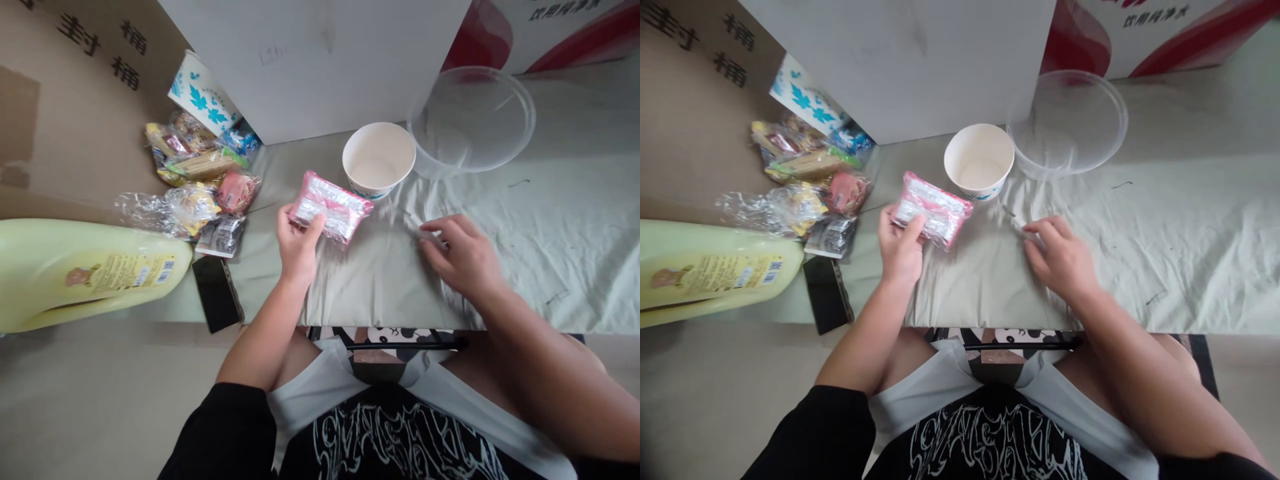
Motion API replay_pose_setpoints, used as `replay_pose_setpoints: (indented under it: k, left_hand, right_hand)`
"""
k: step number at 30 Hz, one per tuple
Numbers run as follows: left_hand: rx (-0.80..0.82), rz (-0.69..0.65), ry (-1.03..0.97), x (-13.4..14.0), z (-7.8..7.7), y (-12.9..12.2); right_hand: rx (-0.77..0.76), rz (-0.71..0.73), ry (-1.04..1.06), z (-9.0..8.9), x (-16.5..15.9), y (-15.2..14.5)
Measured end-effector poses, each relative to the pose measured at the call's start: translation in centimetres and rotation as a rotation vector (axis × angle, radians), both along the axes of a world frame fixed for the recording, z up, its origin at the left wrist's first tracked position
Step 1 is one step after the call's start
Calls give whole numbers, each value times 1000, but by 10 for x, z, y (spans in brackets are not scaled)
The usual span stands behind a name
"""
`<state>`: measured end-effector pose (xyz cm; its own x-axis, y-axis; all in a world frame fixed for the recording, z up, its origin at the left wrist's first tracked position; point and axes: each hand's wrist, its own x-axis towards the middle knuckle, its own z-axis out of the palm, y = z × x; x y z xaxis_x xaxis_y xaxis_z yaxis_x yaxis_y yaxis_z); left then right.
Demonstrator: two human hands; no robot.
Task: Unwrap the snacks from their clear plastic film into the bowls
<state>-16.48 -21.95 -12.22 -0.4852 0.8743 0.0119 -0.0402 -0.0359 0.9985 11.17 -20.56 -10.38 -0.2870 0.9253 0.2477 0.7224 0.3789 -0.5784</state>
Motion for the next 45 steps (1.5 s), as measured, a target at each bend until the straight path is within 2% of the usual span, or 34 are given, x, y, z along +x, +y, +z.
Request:
replay_pose_setpoints:
  k: [1, 3, 5, 7, 9, 11, 13, 15, 18, 21, 26, 28, 31, 33, 35, 37, 39, 41, 43, 45]
  left_hand:
    - [-27, -28, 1, 6, 0, -4]
    - [-85, -133, 95, 17, 1, -12]
    - [-100, -282, 334, 23, 4, -19]
    - [-57, -372, 568, 22, 8, -22]
    - [11, -377, 650, 16, 11, -21]
    - [60, -367, 622, 9, 12, -17]
    - [82, -393, 609, 6, 12, -12]
    - [82, -442, 636, 7, 11, -10]
    - [79, -516, 667, 14, 12, -11]
    - [96, -521, 628, 20, 13, -14]
    - [8, -340, 452, 15, 14, -9]
    - [-41, -248, 361, 6, 13, -3]
    - [-85, -142, 236, -14, 7, 6]
    - [-148, -141, 211, -28, 2, 10]
    - [-217, -132, 252, -38, 0, 12]
    - [-200, -94, 366, -41, 2, 12]
    - [-98, -130, 497, -37, 7, 11]
    - [-16, -286, 592, -29, 13, 9]
    - [-18, -465, 649, -21, 18, 6]
    - [-59, -562, 668, -17, 21, 4]
  right_hand:
    - [50, -28, -55, -1, 7, 5]
    - [49, 16, -121, -3, 21, 15]
    - [-9, 120, -144, -4, 35, 22]
    - [-16, 160, -176, -5, 47, 26]
    - [61, 57, -248, -4, 53, 27]
    - [174, -77, -297, -3, 50, 26]
    - [280, -112, -244, 0, 39, 23]
    - [299, 29, -110, 4, 22, 17]
    - [170, 329, 58, 8, -4, 5]
    - [118, 424, 109, 7, -17, -3]
    - [87, 416, 51, 7, -4, 0]
    - [92, 371, 56, 10, 6, 6]
    - [121, 167, 105, 12, 19, 15]
    - [107, -18, 103, 12, 24, 19]
    - [51, -182, 82, 12, 25, 20]
    - [5, -265, 103, 13, 24, 19]
    - [1, -230, 155, 15, 20, 17]
    - [36, -134, 140, 15, 17, 15]
    - [52, -57, 38, 13, 15, 15]
    - [32, -15, -59, 8, 15, 16]
